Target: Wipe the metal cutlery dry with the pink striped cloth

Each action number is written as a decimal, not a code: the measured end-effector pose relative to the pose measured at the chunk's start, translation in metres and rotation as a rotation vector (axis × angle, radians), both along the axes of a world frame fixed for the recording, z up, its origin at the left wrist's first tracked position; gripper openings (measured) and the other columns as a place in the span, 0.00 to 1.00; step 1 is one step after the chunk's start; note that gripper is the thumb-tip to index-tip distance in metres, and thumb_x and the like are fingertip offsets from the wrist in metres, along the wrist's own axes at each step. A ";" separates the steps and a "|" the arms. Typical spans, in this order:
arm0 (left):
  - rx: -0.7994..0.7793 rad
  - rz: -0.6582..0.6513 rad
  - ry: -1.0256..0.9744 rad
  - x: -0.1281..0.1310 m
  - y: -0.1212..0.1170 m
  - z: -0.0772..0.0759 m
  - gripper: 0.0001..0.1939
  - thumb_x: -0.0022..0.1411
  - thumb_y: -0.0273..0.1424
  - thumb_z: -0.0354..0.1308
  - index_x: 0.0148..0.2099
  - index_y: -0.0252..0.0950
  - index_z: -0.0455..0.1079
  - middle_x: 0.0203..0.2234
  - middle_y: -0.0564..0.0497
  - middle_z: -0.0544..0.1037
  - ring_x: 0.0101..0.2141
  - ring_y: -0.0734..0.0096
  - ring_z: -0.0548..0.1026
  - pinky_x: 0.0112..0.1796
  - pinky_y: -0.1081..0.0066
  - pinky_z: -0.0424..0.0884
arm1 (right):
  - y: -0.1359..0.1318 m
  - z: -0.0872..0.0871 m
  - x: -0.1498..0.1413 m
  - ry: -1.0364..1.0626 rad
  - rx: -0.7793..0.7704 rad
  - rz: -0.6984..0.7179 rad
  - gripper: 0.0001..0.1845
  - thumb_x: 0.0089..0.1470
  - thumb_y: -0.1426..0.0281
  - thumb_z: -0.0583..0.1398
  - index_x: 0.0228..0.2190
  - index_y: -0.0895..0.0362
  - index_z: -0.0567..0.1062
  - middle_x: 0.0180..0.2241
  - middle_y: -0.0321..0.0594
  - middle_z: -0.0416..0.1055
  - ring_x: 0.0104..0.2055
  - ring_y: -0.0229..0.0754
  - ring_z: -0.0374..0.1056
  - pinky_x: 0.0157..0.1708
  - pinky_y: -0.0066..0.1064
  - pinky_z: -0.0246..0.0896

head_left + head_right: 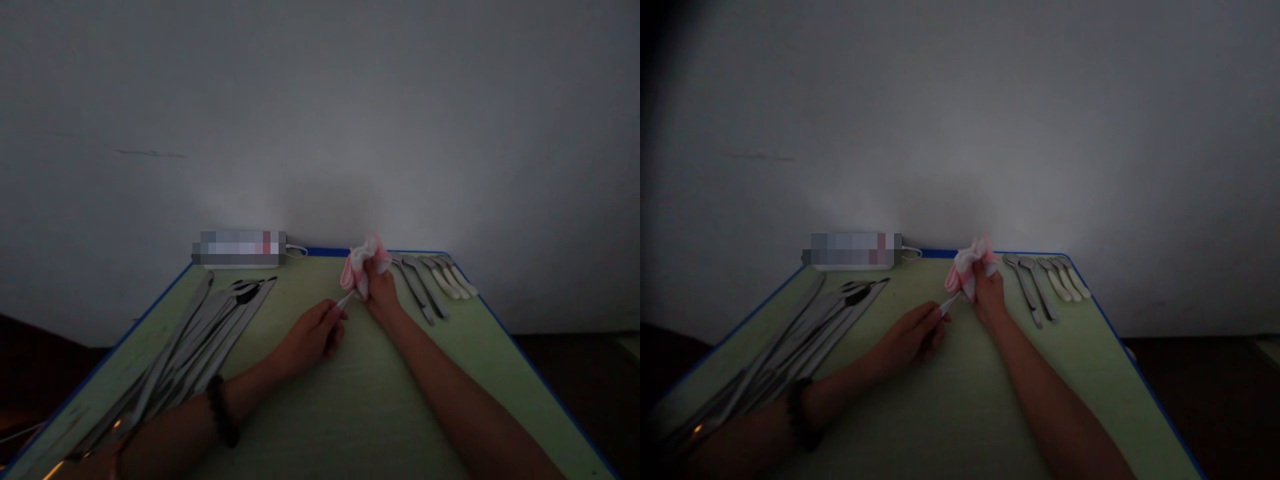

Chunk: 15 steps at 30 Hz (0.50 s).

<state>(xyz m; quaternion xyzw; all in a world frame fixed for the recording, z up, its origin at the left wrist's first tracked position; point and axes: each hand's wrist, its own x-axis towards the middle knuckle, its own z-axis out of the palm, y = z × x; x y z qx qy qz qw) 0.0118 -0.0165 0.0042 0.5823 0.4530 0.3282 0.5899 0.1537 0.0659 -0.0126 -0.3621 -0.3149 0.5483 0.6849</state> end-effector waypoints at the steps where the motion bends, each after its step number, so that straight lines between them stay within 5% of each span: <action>1: 0.024 -0.031 0.026 0.000 -0.001 0.001 0.13 0.64 0.39 0.42 0.38 0.36 0.60 0.17 0.60 0.64 0.14 0.81 0.59 0.16 0.79 0.55 | 0.000 -0.001 0.001 -0.041 -0.025 -0.018 0.15 0.42 0.58 0.63 0.26 0.57 0.71 0.18 0.30 0.66 0.18 0.31 0.56 0.18 0.23 0.50; 6: 0.095 -0.092 0.081 0.000 -0.004 0.002 0.13 0.65 0.39 0.41 0.39 0.35 0.60 0.18 0.60 0.64 0.17 0.79 0.60 0.20 0.77 0.59 | 0.002 -0.008 0.004 -0.161 -0.094 -0.059 0.21 0.44 0.51 0.60 0.21 0.58 0.69 0.11 0.27 0.56 0.15 0.30 0.48 0.14 0.25 0.41; 15: 0.063 -0.064 0.079 -0.002 -0.001 -0.004 0.14 0.65 0.41 0.41 0.39 0.36 0.59 0.18 0.60 0.64 0.16 0.79 0.60 0.18 0.77 0.56 | 0.002 -0.001 0.003 -0.015 0.046 0.222 0.17 0.38 0.62 0.66 0.32 0.56 0.73 0.24 0.32 0.72 0.25 0.34 0.64 0.23 0.24 0.57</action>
